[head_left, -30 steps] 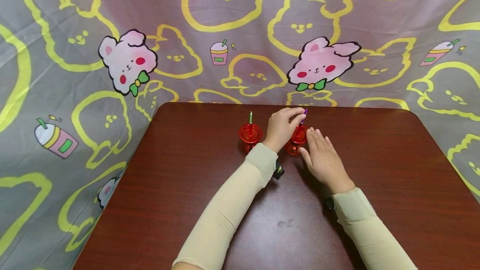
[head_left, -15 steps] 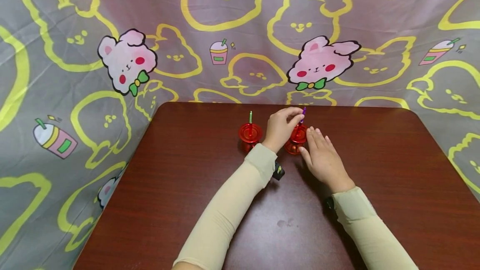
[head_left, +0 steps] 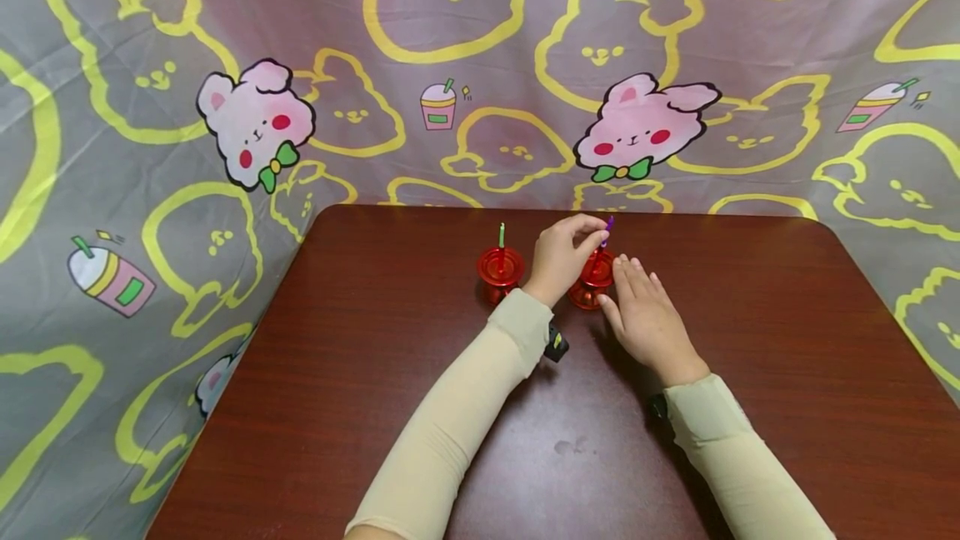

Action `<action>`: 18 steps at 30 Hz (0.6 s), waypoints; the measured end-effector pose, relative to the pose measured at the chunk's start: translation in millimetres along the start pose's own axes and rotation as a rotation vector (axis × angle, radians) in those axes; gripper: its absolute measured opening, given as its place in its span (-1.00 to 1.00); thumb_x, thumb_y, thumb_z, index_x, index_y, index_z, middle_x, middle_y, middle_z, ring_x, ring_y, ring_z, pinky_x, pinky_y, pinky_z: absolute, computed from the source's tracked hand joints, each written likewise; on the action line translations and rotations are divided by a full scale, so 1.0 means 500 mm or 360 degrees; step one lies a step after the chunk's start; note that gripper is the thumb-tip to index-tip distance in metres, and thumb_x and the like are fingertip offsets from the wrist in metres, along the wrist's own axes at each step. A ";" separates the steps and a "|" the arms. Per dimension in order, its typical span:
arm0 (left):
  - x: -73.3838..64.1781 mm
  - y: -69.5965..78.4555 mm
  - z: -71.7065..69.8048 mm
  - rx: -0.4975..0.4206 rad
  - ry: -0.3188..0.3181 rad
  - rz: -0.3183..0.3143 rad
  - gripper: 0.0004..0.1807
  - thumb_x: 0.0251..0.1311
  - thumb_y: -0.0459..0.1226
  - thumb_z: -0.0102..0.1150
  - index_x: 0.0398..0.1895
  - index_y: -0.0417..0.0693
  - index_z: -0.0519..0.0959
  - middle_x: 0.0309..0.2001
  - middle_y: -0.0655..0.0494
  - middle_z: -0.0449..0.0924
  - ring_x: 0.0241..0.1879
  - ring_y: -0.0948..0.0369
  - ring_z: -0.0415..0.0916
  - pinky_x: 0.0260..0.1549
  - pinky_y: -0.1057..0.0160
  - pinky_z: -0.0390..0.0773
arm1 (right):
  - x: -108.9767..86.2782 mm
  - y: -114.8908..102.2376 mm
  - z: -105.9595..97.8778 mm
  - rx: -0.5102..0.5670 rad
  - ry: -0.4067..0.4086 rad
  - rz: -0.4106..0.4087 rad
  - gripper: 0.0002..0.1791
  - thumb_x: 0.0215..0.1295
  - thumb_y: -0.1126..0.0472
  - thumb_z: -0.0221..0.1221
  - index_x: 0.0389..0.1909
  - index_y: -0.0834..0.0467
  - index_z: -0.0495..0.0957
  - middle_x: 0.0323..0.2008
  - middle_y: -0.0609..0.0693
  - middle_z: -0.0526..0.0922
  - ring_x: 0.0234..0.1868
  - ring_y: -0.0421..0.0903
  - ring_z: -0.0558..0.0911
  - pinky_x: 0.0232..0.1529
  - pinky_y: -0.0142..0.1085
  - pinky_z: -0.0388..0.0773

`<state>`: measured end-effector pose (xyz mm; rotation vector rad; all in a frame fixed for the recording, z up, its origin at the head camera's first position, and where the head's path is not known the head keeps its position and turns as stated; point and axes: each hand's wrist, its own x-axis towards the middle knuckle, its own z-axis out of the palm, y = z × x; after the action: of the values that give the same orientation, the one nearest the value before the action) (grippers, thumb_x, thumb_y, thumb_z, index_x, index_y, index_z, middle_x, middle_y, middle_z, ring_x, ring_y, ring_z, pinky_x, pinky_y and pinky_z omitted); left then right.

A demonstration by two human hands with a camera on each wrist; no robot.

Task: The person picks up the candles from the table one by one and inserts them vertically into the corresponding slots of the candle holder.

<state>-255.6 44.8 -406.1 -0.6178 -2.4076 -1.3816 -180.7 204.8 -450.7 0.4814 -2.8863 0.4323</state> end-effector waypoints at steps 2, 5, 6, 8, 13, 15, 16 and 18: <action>-0.001 0.001 -0.001 -0.0012 0.0001 -0.0009 -0.78 0.35 -0.17 0.30 -0.04 -0.03 0.72 -0.11 0.14 0.76 -0.17 0.31 0.67 -0.09 0.54 0.51 | 0.000 0.000 0.000 0.0001 0.0001 0.0000 -0.30 0.59 0.05 0.00 0.49 0.46 0.11 0.49 0.40 0.16 0.53 0.31 0.11 0.48 0.19 0.00; -0.004 0.005 -0.003 -0.0042 -0.0006 -0.0033 -0.79 0.37 -0.16 0.28 -0.05 -0.03 0.72 -0.13 0.15 0.76 -0.20 0.35 0.66 -0.11 0.55 0.50 | 0.000 -0.002 -0.001 -0.0002 0.0002 0.0000 -0.30 0.59 0.06 0.00 0.49 0.46 0.11 0.49 0.40 0.16 0.53 0.31 0.11 0.48 0.19 0.01; -0.005 0.006 -0.004 -0.0047 -0.0010 -0.0043 -0.79 0.38 -0.15 0.27 -0.05 -0.02 0.72 -0.14 0.15 0.76 -0.21 0.36 0.66 -0.12 0.56 0.50 | -0.001 -0.002 -0.001 -0.0003 0.0003 0.0001 -0.30 0.58 0.06 0.00 0.49 0.46 0.11 0.49 0.40 0.16 0.53 0.31 0.11 0.48 0.19 0.01; -0.009 0.010 -0.007 -0.0050 -0.0016 -0.0054 -0.79 0.39 -0.14 0.26 -0.06 -0.02 0.72 -0.15 0.15 0.75 -0.22 0.36 0.66 -0.12 0.56 0.50 | -0.001 -0.002 -0.001 -0.0011 0.0007 0.0000 -0.30 0.58 0.06 0.00 0.49 0.46 0.12 0.49 0.40 0.17 0.53 0.31 0.12 0.47 0.19 0.03; -0.021 0.014 -0.013 -0.0037 -0.0029 -0.0052 -0.78 0.41 -0.12 0.24 -0.06 -0.03 0.72 -0.11 0.13 0.75 -0.22 0.33 0.65 -0.14 0.55 0.50 | -0.001 -0.001 0.000 -0.0017 0.0017 -0.0001 -0.30 0.58 0.06 0.00 0.48 0.46 0.12 0.48 0.40 0.18 0.53 0.31 0.12 0.47 0.20 0.04; -0.027 0.013 -0.016 -0.0029 -0.0031 -0.0033 -0.76 0.41 -0.12 0.23 -0.05 -0.04 0.72 -0.09 0.12 0.75 -0.22 0.31 0.65 -0.13 0.54 0.50 | -0.001 -0.001 0.001 -0.0015 0.0018 0.0000 -0.30 0.58 0.06 0.01 0.49 0.46 0.12 0.49 0.40 0.17 0.53 0.31 0.12 0.47 0.20 0.03; -0.030 0.013 -0.018 -0.0026 -0.0032 -0.0018 -0.76 0.42 -0.12 0.22 -0.05 -0.04 0.72 -0.09 0.11 0.75 -0.21 0.29 0.65 -0.13 0.54 0.51 | -0.002 -0.001 0.001 -0.0015 0.0018 0.0000 -0.29 0.58 0.05 0.01 0.49 0.46 0.12 0.49 0.40 0.17 0.53 0.31 0.12 0.47 0.20 0.03; -0.038 0.012 -0.021 -0.0011 -0.0037 0.0018 -0.76 0.42 -0.12 0.21 -0.05 -0.05 0.72 -0.09 0.11 0.74 -0.20 0.28 0.64 -0.11 0.51 0.53 | -0.002 0.000 0.001 -0.0014 0.0013 0.0002 -0.28 0.57 0.05 0.02 0.49 0.45 0.11 0.49 0.40 0.16 0.53 0.31 0.11 0.48 0.20 0.01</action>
<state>-235.8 34.1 -405.1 -0.6511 -2.4147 -1.3862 -179.8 204.7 -451.4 0.4752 -2.8795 0.4202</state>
